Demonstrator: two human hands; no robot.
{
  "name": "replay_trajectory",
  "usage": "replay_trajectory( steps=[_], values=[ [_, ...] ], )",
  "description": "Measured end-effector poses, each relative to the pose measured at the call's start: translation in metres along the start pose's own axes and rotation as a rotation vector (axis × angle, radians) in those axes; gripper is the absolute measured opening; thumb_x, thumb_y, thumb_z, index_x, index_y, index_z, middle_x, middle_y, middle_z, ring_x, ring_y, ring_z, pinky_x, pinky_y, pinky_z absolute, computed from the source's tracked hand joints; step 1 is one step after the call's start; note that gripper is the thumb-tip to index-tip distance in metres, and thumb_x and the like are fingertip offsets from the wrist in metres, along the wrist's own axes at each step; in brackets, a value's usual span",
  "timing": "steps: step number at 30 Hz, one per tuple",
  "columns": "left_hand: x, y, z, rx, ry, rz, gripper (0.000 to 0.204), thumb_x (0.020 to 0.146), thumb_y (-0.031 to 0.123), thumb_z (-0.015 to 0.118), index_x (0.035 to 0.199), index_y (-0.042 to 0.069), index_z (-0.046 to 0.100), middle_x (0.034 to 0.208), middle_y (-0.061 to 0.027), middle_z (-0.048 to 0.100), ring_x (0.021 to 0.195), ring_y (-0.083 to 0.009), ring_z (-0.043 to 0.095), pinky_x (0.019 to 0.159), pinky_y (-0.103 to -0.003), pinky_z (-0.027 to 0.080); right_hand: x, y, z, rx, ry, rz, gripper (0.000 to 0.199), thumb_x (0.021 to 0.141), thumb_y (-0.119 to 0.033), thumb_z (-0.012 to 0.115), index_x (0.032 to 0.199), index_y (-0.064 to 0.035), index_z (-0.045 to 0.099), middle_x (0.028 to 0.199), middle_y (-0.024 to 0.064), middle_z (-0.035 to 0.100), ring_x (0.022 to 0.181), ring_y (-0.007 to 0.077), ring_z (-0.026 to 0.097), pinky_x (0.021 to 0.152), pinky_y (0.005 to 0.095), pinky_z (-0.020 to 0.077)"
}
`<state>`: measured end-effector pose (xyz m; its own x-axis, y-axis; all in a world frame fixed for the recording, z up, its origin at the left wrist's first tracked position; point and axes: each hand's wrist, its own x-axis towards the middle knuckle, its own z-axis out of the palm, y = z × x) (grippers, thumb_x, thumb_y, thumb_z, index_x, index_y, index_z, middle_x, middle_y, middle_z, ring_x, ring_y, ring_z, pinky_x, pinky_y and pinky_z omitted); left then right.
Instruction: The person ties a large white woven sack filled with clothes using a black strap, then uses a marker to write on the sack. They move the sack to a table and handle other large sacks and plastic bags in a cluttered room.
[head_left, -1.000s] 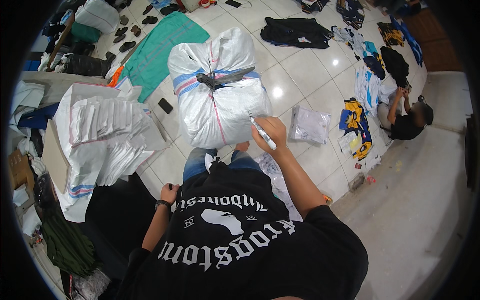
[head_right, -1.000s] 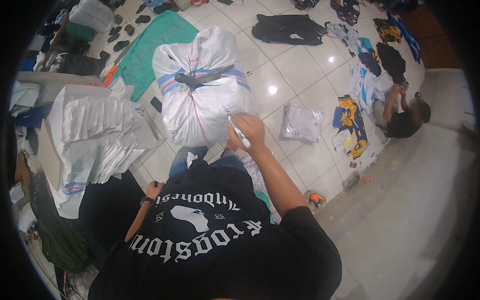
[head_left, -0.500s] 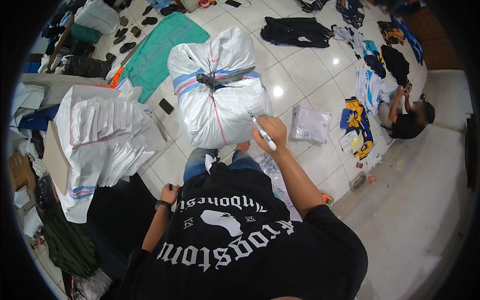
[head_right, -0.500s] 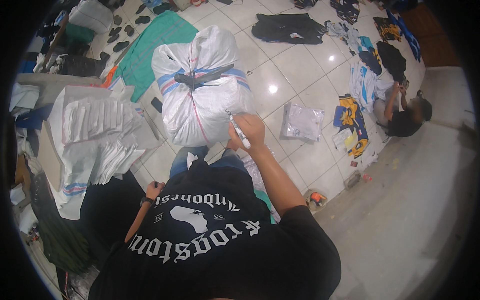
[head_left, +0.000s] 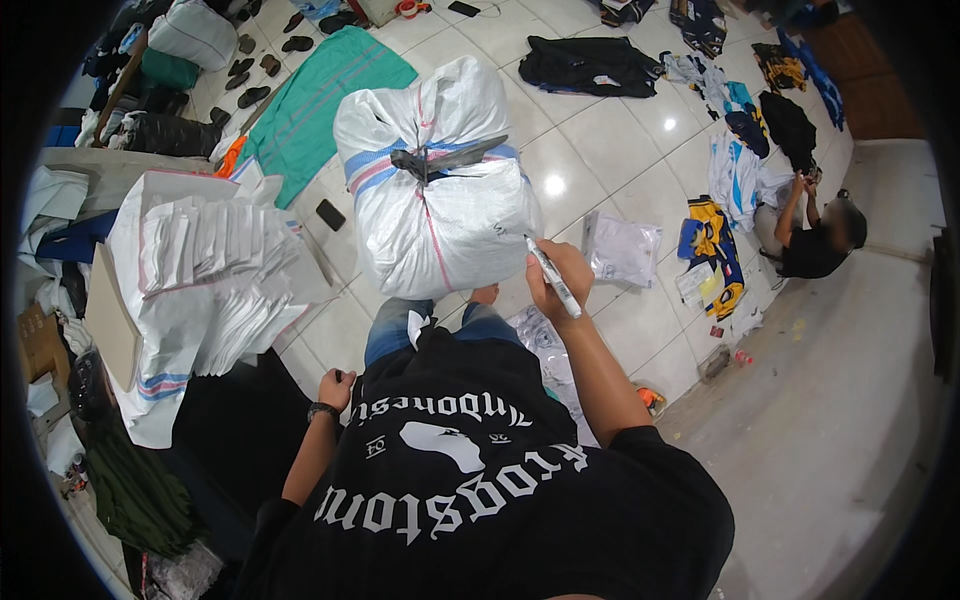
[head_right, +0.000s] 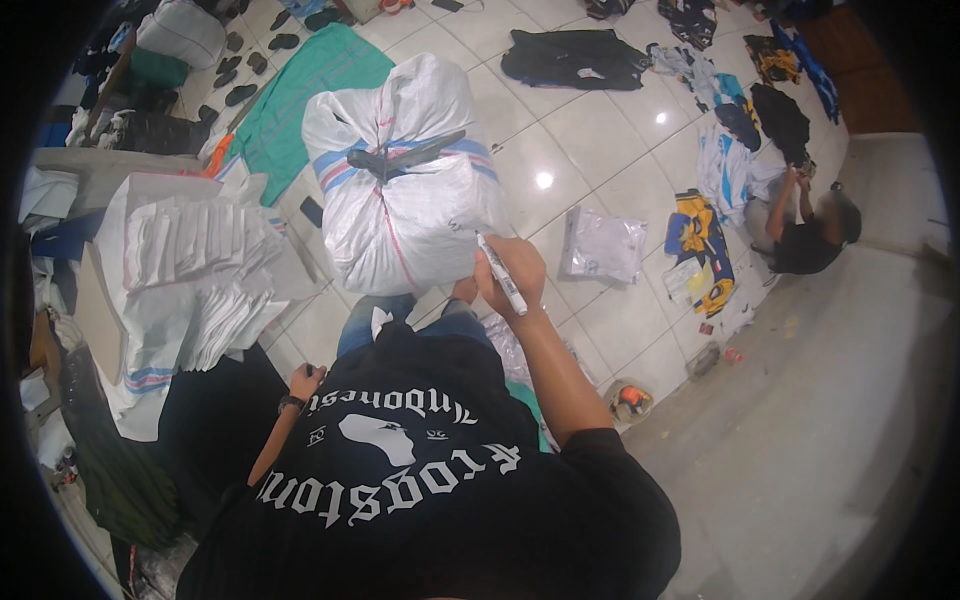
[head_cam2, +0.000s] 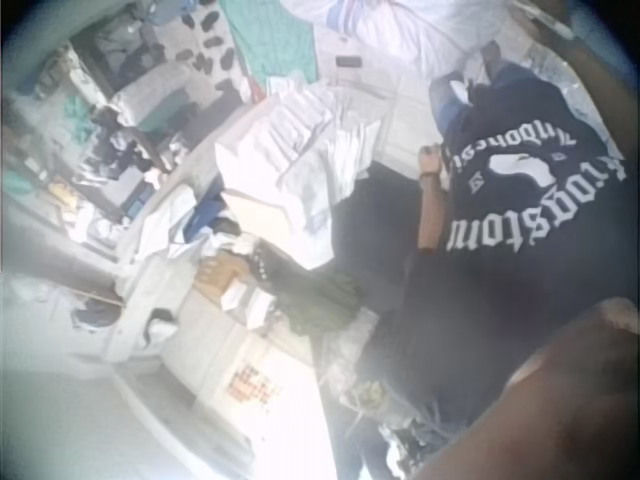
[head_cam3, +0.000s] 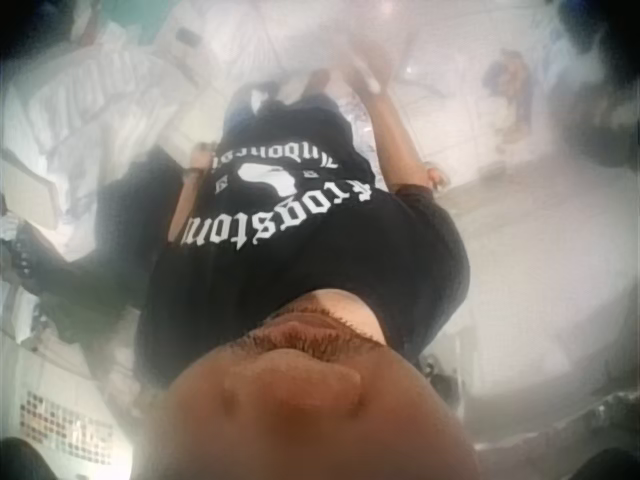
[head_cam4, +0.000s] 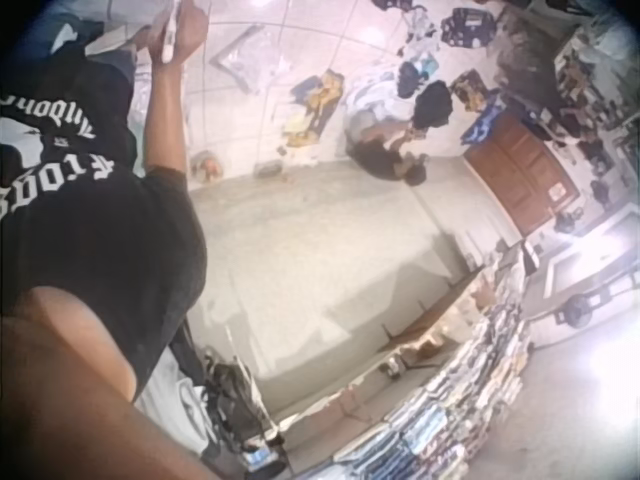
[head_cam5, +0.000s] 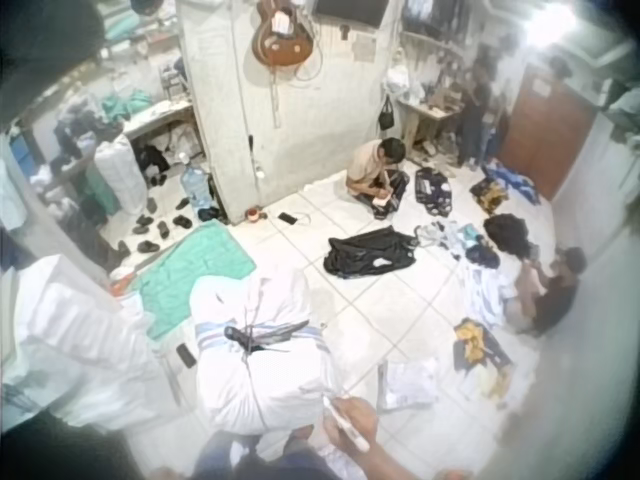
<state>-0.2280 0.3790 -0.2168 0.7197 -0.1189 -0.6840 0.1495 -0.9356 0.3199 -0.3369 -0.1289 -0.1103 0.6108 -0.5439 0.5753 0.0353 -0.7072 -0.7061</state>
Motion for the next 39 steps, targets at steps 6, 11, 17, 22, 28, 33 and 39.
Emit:
replay_trajectory(
  steps=[6, 11, 17, 22, 28, 33, 39],
  values=[
    [0.003, 0.027, -0.005, -0.113, 0.207, 0.204, 0.035, 0.086, 0.030, 0.069, 0.077, -0.002, 0.057, 0.068, -0.0117, 0.060, 0.064, -0.0245, 0.057, 0.062, -0.037, 0.046, 0.010, -0.002, 0.001, 0.098, -0.002, 0.189, 0.019, 0.074, 0.001, 0.073, 0.092, 0.0000, 0.067, 0.080, 0.0152, 0.067, 0.068, 0.0276, 0.066, 0.061, 0.0325, 0.0513],
    [0.002, 0.119, -0.036, -0.264, 0.282, 0.394, 0.026, 0.089, 0.022, 0.067, 0.080, 0.000, 0.057, 0.073, -0.0086, 0.062, 0.067, -0.0185, 0.057, 0.064, -0.033, 0.046, 0.031, 0.000, 0.016, 0.157, -0.031, 0.162, 0.016, 0.076, -0.002, 0.073, 0.090, 0.0009, 0.067, 0.082, 0.0135, 0.068, 0.071, 0.0241, 0.066, 0.064, 0.0304, 0.0518],
    [-0.002, 0.148, -0.038, -0.168, 0.176, 0.446, 0.024, 0.087, 0.021, 0.069, 0.081, 0.000, 0.059, 0.072, -0.0097, 0.061, 0.066, -0.0204, 0.057, 0.062, -0.033, 0.046, 0.064, 0.001, 0.041, 0.242, -0.243, 0.098, 0.016, 0.074, -0.005, 0.073, 0.088, -0.0012, 0.067, 0.082, 0.0128, 0.068, 0.071, 0.0262, 0.067, 0.065, 0.0326, 0.0527],
    [0.002, 0.080, -0.007, -0.094, 0.160, 0.280, 0.030, 0.085, 0.027, 0.070, 0.081, -0.001, 0.061, 0.075, -0.0142, 0.064, 0.069, -0.0256, 0.062, 0.064, -0.036, 0.048, 0.071, 0.017, 0.045, 0.167, -0.390, 0.119, 0.016, 0.074, -0.006, 0.074, 0.088, -0.0028, 0.067, 0.083, 0.0116, 0.068, 0.071, 0.0273, 0.067, 0.066, 0.0331, 0.0530],
    [-0.020, -0.031, 0.037, -0.081, 0.068, -0.140, 0.038, 0.084, 0.034, 0.069, 0.079, -0.003, 0.061, 0.074, -0.0166, 0.066, 0.069, -0.0269, 0.063, 0.066, -0.038, 0.050, 0.068, 0.026, 0.044, 0.153, -0.469, 0.155, 0.015, 0.074, -0.007, 0.074, 0.086, -0.0027, 0.066, 0.082, 0.0122, 0.068, 0.073, 0.0286, 0.067, 0.066, 0.0338, 0.0530],
    [-0.049, -0.051, 0.053, -0.177, 0.050, -0.327, 0.039, 0.084, 0.035, 0.070, 0.081, -0.003, 0.063, 0.075, -0.0180, 0.067, 0.071, -0.0280, 0.066, 0.067, -0.039, 0.050, 0.069, 0.018, 0.042, 0.151, -0.509, 0.103, 0.013, 0.076, -0.009, 0.073, 0.086, -0.0027, 0.066, 0.080, 0.0128, 0.067, 0.070, 0.0293, 0.066, 0.064, 0.0349, 0.0519],
    [-0.028, -0.049, 0.065, -0.224, 0.113, -0.276, 0.037, 0.086, 0.033, 0.068, 0.081, -0.003, 0.063, 0.074, -0.0150, 0.068, 0.068, -0.0235, 0.065, 0.066, -0.036, 0.050, 0.068, 0.015, 0.045, 0.126, -0.527, 0.099, 0.014, 0.076, -0.008, 0.072, 0.087, -0.0032, 0.066, 0.078, 0.0123, 0.065, 0.067, 0.0292, 0.064, 0.062, 0.0350, 0.0507]
  ],
)
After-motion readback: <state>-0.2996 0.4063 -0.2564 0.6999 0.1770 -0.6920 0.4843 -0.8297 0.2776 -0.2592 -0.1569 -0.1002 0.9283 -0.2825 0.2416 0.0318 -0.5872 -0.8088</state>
